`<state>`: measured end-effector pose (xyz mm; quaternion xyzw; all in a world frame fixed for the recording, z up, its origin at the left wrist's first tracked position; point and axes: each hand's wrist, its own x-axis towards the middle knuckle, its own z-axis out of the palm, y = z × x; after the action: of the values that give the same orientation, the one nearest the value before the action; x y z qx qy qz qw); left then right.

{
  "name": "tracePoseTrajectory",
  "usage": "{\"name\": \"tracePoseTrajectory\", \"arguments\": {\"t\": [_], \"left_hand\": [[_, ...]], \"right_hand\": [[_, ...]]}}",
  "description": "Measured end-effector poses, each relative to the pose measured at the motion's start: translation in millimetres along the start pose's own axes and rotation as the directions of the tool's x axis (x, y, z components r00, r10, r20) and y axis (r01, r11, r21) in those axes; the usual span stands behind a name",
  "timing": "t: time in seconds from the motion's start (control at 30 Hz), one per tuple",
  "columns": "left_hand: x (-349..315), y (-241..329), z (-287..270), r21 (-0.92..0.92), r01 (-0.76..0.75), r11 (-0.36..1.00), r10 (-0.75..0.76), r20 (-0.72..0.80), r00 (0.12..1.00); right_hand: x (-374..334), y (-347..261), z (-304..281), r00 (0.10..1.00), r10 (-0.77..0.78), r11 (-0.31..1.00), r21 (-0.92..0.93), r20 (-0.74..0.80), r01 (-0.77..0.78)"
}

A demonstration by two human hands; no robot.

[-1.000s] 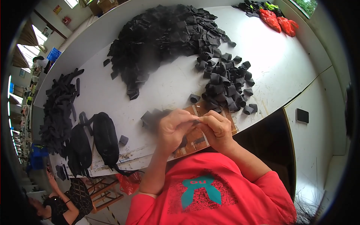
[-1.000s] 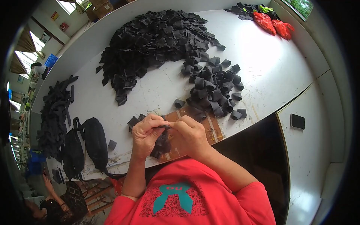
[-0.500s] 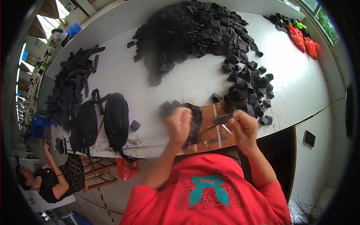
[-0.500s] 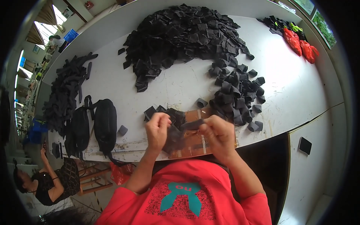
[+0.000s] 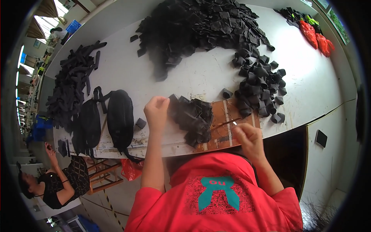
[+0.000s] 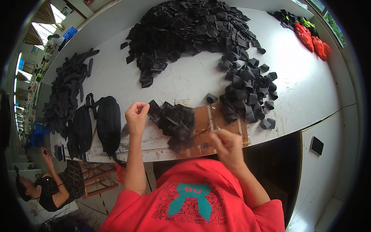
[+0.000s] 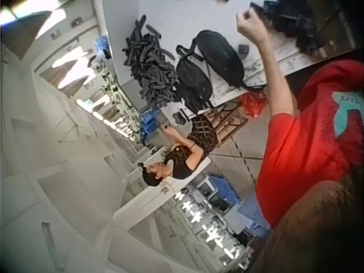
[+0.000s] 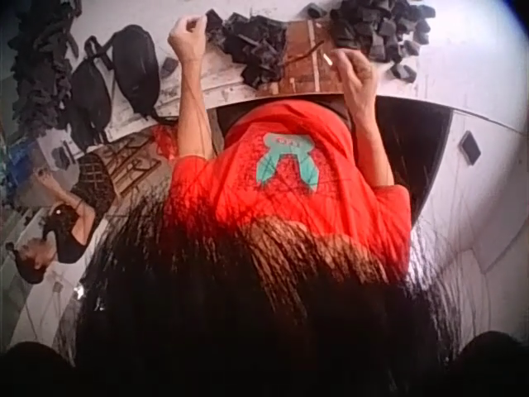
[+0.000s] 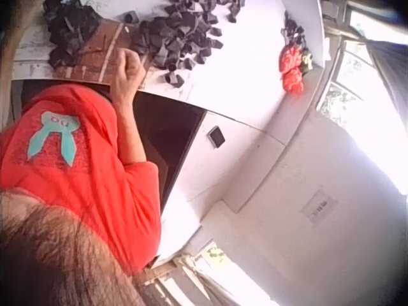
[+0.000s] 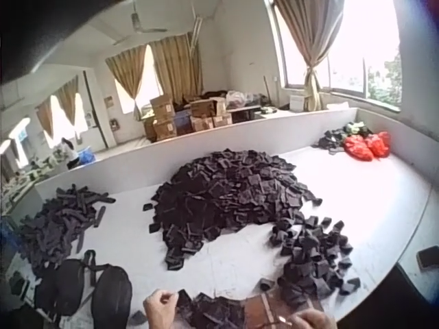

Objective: Assembling small black components by hand at a workbench.

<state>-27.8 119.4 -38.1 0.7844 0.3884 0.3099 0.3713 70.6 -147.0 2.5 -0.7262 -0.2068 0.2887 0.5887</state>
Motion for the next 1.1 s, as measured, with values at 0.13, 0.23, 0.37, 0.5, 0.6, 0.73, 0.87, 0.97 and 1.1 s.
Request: {"name": "tracePoseTrajectory", "arguments": {"t": [0.13,0.23,0.37,0.5,0.6,0.73,0.87,0.97,1.1], "left_hand": [[-39.3,56.3,-6.0,-0.443,0.455,0.772,-0.143,0.577,0.804],[-70.4,68.5,-2.0,-0.567,0.676,0.47,-0.114,0.721,0.683],[-79.8,66.7,-2.1,-0.566,0.806,0.172,0.01,0.819,0.573],[-83.5,68.3,-1.0,-0.539,0.798,0.27,-0.059,0.818,0.573],[-86.8,77.1,-1.5,-0.532,0.791,0.302,-0.051,0.819,0.571],[-86.4,82.0,0.6,-0.499,0.805,0.322,-0.116,0.823,0.556],[-89.7,74.2,9.1,-0.542,0.694,0.475,-0.107,0.747,0.656],[-94.2,87.3,5.7,-0.519,0.644,0.561,-0.129,0.714,0.688],[-96.8,94.9,6.3,-0.523,0.617,0.588,-0.096,0.713,0.695]], "right_hand": [[1.5,-22.4,43.1,0.988,-0.132,0.989,-0.05,0.074,0.136],[8.3,-16.9,51.4,0.985,0.075,0.899,0.417,0.159,-0.135],[4.4,-22.8,34.6,0.95,0.205,0.806,0.51,0.237,-0.301],[5.9,-12.3,34.2,0.939,0.209,0.667,0.662,0.272,-0.341],[3.8,-11.1,34.5,0.935,0.222,0.645,0.678,0.275,-0.353],[6.8,-4.5,32.7,0.925,0.244,0.636,0.672,0.293,-0.381],[0.2,-5.5,37.0,0.994,-0.09,0.977,-0.197,-0.057,0.077],[-9.2,-16.1,32.4,0.898,-0.417,0.884,-0.292,-0.138,0.365],[-12.4,-22.2,30.5,0.88,-0.473,0.845,-0.306,-0.045,0.439]]}}
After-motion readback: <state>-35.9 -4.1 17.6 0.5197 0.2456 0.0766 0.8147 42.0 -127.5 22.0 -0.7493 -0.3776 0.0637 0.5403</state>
